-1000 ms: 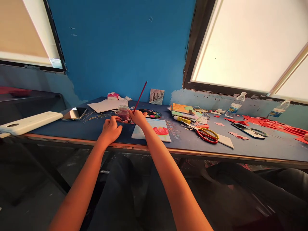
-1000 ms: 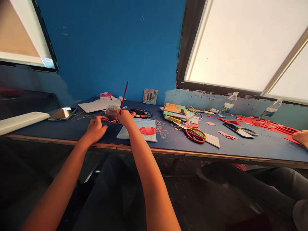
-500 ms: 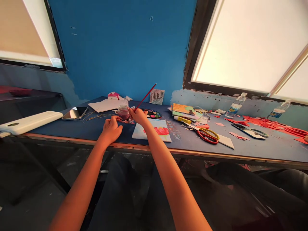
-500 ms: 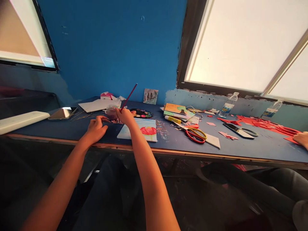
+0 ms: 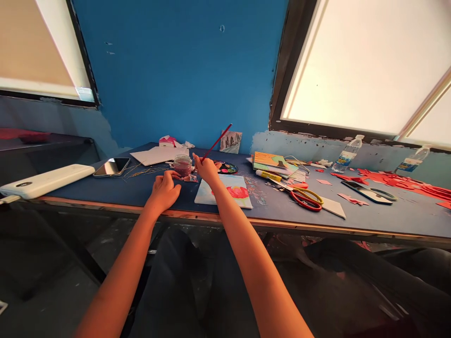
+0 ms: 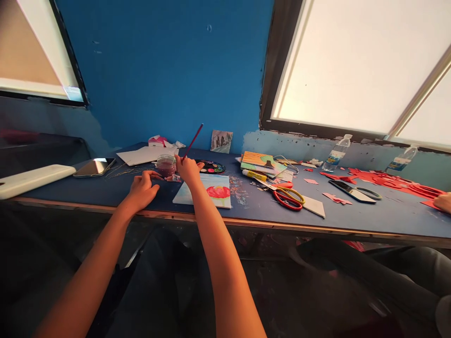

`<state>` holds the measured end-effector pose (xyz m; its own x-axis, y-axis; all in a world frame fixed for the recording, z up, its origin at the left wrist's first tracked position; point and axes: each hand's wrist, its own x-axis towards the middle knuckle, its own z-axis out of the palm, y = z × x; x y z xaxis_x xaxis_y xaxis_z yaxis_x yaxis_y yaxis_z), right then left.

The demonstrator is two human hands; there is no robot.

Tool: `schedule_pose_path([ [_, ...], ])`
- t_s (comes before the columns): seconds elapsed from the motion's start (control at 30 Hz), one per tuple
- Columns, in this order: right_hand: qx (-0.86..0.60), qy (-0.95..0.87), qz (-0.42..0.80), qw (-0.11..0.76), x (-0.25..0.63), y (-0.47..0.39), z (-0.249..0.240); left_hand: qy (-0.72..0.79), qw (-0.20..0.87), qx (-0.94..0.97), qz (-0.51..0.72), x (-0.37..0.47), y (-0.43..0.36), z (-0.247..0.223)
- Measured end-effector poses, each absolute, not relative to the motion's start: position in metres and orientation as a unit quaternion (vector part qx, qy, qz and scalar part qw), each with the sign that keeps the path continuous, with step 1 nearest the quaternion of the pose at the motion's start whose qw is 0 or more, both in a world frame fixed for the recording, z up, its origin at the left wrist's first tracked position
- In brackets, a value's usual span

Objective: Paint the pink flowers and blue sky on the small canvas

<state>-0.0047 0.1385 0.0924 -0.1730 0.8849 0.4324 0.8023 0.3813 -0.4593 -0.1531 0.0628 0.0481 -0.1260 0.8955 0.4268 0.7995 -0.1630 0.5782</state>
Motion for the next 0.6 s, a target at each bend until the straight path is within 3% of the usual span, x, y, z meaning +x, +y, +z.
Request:
schedule_pose_path([
  [0.3,-0.574,-0.772,0.043,0.270,-0.007,0.143,0.086,0.633,0.049,0.668,0.389,-0.156,0.068,0.042],
  [0.5,-0.576,-0.750,0.024,0.324,-0.005,0.131,0.097,0.637,0.047,0.665,0.386,-0.156,0.069,0.042],
  [0.6,-0.585,-0.754,0.058,0.293,-0.006,0.132,0.095,0.638,0.043,0.666,0.383,-0.155,0.068,0.043],
])
